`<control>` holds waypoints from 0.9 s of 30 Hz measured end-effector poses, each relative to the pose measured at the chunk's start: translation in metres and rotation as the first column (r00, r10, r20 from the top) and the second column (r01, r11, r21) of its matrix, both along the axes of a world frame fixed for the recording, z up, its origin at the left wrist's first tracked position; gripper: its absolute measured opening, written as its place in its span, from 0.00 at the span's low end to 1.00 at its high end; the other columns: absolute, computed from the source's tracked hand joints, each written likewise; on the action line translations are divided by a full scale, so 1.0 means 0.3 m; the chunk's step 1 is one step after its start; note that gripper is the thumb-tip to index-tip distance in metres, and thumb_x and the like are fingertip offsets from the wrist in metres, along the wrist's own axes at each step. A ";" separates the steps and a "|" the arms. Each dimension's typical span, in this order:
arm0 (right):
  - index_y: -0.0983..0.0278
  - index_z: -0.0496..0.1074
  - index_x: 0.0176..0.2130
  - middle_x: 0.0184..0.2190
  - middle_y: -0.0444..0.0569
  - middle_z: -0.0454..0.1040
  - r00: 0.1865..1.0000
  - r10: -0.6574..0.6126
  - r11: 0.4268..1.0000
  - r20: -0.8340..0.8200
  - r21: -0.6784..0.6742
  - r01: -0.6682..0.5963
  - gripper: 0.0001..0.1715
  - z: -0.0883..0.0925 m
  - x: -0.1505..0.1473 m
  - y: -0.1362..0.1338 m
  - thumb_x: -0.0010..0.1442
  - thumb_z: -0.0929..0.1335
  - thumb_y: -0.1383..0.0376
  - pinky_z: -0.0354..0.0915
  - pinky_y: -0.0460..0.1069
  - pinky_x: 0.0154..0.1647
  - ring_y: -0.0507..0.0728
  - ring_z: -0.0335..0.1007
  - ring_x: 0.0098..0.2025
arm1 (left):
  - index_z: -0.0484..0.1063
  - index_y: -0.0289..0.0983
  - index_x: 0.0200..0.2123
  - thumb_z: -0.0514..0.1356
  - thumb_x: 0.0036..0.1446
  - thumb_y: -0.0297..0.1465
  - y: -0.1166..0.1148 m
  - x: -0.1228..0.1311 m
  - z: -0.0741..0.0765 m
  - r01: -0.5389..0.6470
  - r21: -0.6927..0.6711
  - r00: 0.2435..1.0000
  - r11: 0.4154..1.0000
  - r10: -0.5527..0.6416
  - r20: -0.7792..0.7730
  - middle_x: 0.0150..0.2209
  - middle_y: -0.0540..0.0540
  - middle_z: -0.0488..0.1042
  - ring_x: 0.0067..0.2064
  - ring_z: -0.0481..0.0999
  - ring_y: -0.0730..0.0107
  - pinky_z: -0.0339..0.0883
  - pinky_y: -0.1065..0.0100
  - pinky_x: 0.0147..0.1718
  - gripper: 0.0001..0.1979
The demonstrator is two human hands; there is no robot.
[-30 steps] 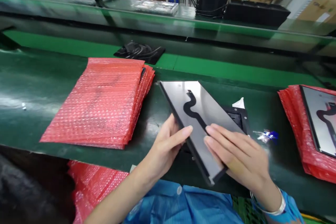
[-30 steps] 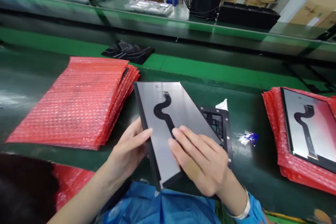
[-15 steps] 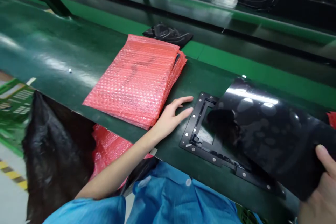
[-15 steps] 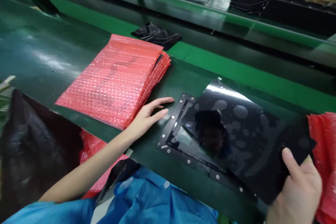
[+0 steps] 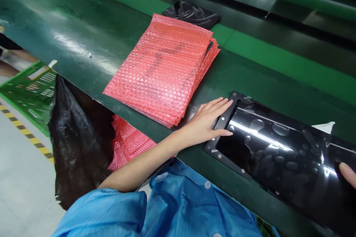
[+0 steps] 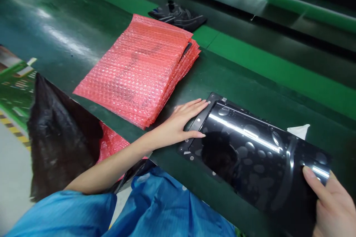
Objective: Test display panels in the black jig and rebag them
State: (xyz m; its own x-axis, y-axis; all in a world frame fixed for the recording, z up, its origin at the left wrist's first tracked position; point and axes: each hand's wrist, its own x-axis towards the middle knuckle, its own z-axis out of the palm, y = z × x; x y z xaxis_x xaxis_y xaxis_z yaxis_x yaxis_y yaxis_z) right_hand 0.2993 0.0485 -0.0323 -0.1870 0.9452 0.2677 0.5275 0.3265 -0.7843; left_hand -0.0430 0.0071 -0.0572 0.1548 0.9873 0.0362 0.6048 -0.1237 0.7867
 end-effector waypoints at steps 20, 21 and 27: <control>0.43 0.80 0.45 0.47 0.42 0.80 0.954 -0.295 0.924 -0.049 -0.268 0.272 0.13 0.055 -0.048 0.034 0.59 0.73 0.52 0.54 0.68 0.70 0.70 0.57 0.67 | 0.69 0.48 0.62 0.61 0.65 0.36 -0.002 0.013 -0.007 0.054 0.035 0.992 0.998 -0.049 -0.120 0.73 0.38 0.48 0.74 0.45 0.50 0.48 0.44 0.66 0.22; 0.43 0.80 0.46 0.46 0.43 0.80 0.950 -0.308 0.917 -0.047 -0.281 0.283 0.13 0.059 -0.048 0.038 0.59 0.73 0.52 0.53 0.67 0.71 0.70 0.55 0.68 | 0.69 0.47 0.62 0.61 0.65 0.35 -0.002 0.012 -0.007 0.058 0.035 0.991 0.998 -0.053 -0.123 0.73 0.37 0.48 0.74 0.45 0.50 0.48 0.44 0.66 0.23; 0.43 0.81 0.43 0.48 0.42 0.79 0.952 -0.306 0.911 -0.027 -0.298 0.284 0.13 0.062 -0.042 0.052 0.55 0.75 0.52 0.52 0.64 0.72 0.70 0.54 0.68 | 0.69 0.47 0.62 0.60 0.65 0.35 -0.005 0.012 -0.010 0.061 0.058 0.988 0.996 -0.052 -0.144 0.73 0.37 0.48 0.74 0.45 0.50 0.50 0.43 0.65 0.22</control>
